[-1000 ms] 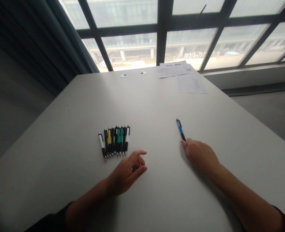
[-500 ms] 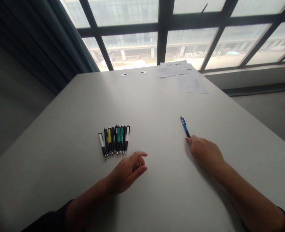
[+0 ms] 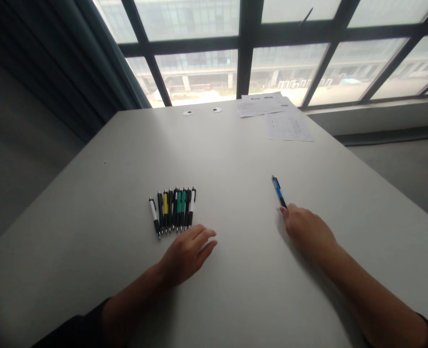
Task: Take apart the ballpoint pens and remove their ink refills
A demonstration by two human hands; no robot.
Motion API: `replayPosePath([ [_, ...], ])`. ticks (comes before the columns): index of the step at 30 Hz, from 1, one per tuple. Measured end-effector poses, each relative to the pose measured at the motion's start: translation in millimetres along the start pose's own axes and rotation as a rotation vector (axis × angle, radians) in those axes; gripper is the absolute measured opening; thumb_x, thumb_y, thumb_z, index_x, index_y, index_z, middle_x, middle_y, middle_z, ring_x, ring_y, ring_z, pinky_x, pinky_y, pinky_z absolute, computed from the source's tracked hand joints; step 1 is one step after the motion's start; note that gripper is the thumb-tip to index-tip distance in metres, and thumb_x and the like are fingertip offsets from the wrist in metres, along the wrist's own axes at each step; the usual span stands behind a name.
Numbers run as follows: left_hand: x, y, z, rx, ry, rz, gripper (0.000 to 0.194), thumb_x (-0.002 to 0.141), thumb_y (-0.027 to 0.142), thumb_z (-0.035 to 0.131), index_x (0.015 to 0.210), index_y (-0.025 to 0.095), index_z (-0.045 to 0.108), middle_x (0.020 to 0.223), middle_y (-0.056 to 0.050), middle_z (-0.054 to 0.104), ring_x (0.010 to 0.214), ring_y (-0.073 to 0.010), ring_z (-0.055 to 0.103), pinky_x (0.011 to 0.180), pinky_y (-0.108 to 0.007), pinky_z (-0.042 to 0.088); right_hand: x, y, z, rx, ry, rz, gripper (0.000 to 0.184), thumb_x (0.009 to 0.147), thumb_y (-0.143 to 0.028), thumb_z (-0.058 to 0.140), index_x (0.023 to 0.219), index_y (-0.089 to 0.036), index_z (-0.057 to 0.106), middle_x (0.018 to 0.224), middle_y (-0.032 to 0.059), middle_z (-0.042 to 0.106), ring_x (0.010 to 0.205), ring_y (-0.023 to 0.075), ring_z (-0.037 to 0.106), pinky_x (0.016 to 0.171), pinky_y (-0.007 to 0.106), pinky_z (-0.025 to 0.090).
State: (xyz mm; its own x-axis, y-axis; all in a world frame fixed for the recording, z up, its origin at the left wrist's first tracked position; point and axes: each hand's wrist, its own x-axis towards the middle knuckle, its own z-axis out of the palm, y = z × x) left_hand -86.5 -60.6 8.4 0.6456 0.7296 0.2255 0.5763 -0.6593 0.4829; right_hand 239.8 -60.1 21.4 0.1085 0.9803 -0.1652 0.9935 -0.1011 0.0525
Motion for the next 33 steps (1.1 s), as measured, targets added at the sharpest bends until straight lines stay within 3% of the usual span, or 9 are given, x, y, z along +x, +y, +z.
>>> replayPosePath([
  [4,1,-8,-6.2,0.241,0.076,-0.073,0.025,0.101,0.025,0.045,0.091,0.016,0.067,0.081,-0.007,0.065,0.072,-0.0190,0.058,0.068,-0.031,0.046,3,2,2,0.006,0.024,0.031,0.043,0.105,-0.041,0.032,0.085,-0.015,0.059,0.074,0.0141,0.069,0.067,0.0277,0.068,0.055,0.032,0.030],
  [9,2,-19,-16.7,0.452,0.161,-0.198,0.017,0.096,0.027,0.055,0.092,0.015,0.066,0.082,-0.008,0.065,0.074,-0.0215,0.059,0.068,-0.033,0.045,9,8,3,0.015,0.071,0.098,0.050,0.103,-0.047,0.032,0.077,-0.016,0.062,0.066,0.0138,0.068,0.061,0.0269,0.065,0.054,0.033,0.028],
  [19,5,-23,-19.4,0.561,0.188,-0.316,0.019,0.093,0.033,0.058,0.089,0.015,0.063,0.080,-0.006,0.065,0.070,-0.0201,0.060,0.064,-0.031,0.045,10,8,6,0.015,0.110,0.102,0.044,0.100,-0.049,0.038,0.084,-0.017,0.062,0.065,0.0118,0.067,0.055,0.0235,0.060,0.053,0.031,0.028],
  [26,4,-25,-16.7,0.546,0.179,-0.283,0.017,0.094,0.029,0.057,0.093,0.014,0.065,0.081,-0.007,0.064,0.071,-0.0202,0.060,0.064,-0.031,0.047,10,8,3,0.021,0.107,0.106,0.047,0.100,-0.051,0.035,0.081,-0.017,0.063,0.064,0.0120,0.067,0.057,0.0242,0.060,0.053,0.031,0.027],
  [33,6,-23,-14.4,0.524,0.182,-0.171,0.016,0.093,0.025,0.057,0.097,0.014,0.068,0.087,-0.009,0.065,0.082,-0.0236,0.059,0.075,-0.036,0.051,10,8,2,0.037,0.112,0.120,0.050,0.100,-0.053,0.033,0.079,-0.018,0.063,0.063,0.0112,0.066,0.057,0.0245,0.059,0.054,0.031,0.026],
])
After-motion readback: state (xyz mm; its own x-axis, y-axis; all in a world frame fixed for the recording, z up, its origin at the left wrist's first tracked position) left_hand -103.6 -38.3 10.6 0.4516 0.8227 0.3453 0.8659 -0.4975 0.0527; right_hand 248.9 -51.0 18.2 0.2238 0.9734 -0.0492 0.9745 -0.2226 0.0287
